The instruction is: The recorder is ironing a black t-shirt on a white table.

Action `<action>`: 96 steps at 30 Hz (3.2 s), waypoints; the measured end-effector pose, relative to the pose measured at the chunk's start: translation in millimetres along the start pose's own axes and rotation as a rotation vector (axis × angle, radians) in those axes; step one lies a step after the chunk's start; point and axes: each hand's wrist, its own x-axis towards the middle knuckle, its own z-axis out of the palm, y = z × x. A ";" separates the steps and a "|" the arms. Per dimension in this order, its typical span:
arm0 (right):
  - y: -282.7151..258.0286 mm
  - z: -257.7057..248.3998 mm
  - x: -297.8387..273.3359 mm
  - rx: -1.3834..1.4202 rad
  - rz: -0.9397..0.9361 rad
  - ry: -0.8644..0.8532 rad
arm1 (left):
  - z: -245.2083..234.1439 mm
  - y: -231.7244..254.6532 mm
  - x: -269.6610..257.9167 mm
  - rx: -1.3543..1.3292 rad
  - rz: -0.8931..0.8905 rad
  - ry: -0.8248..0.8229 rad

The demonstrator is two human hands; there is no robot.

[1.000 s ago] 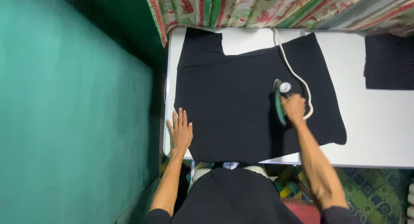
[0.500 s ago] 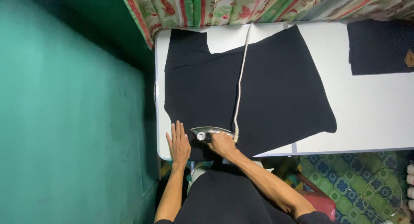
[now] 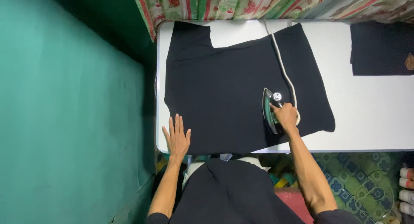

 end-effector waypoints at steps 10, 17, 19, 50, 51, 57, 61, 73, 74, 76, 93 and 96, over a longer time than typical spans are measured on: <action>-104.4 60.5 -137.4 -0.258 -0.281 -0.368 | 1.5 75.5 4.9 -0.288 0.055 0.048; -57.3 51.8 -107.7 -0.265 -0.332 -0.390 | 10.4 82.3 2.5 -0.120 0.012 -0.030; -25.5 43.7 -72.7 -0.261 -0.223 -0.353 | 8.8 83.6 6.0 -0.076 0.001 -0.049; 99.0 -100.2 40.4 -0.135 -0.206 -0.225 | 31.7 287.5 -24.6 -0.049 -0.025 0.000; 107.5 -112.3 50.9 -0.105 -0.171 -0.157 | 29.9 279.0 -26.1 -0.003 -0.099 0.012; 154.2 -161.1 107.6 0.000 -0.057 -0.032 | 26.0 205.8 -38.2 0.051 -0.423 0.033; 150.9 -145.2 129.5 0.010 -0.066 0.023 | 33.1 196.4 -33.6 -0.017 -0.525 0.103; 56.0 -129.0 75.6 -0.120 -0.333 -0.300 | 16.5 354.2 5.0 -0.228 -0.102 -0.145; 60.3 -128.5 86.2 -0.106 -0.304 -0.266 | 13.5 348.8 1.6 -0.193 -0.106 -0.168; 70.0 -130.2 107.7 -0.095 -0.283 -0.236 | 16.4 330.8 -8.9 -0.157 -0.119 -0.189; 26.5 -85.4 33.4 -0.213 -0.363 -0.332 | 14.2 286.1 13.1 -0.069 -0.150 -0.023; -5.7 -83.2 -15.7 -0.309 -0.456 -0.455 | 26.5 299.8 24.7 -0.136 -0.063 -0.036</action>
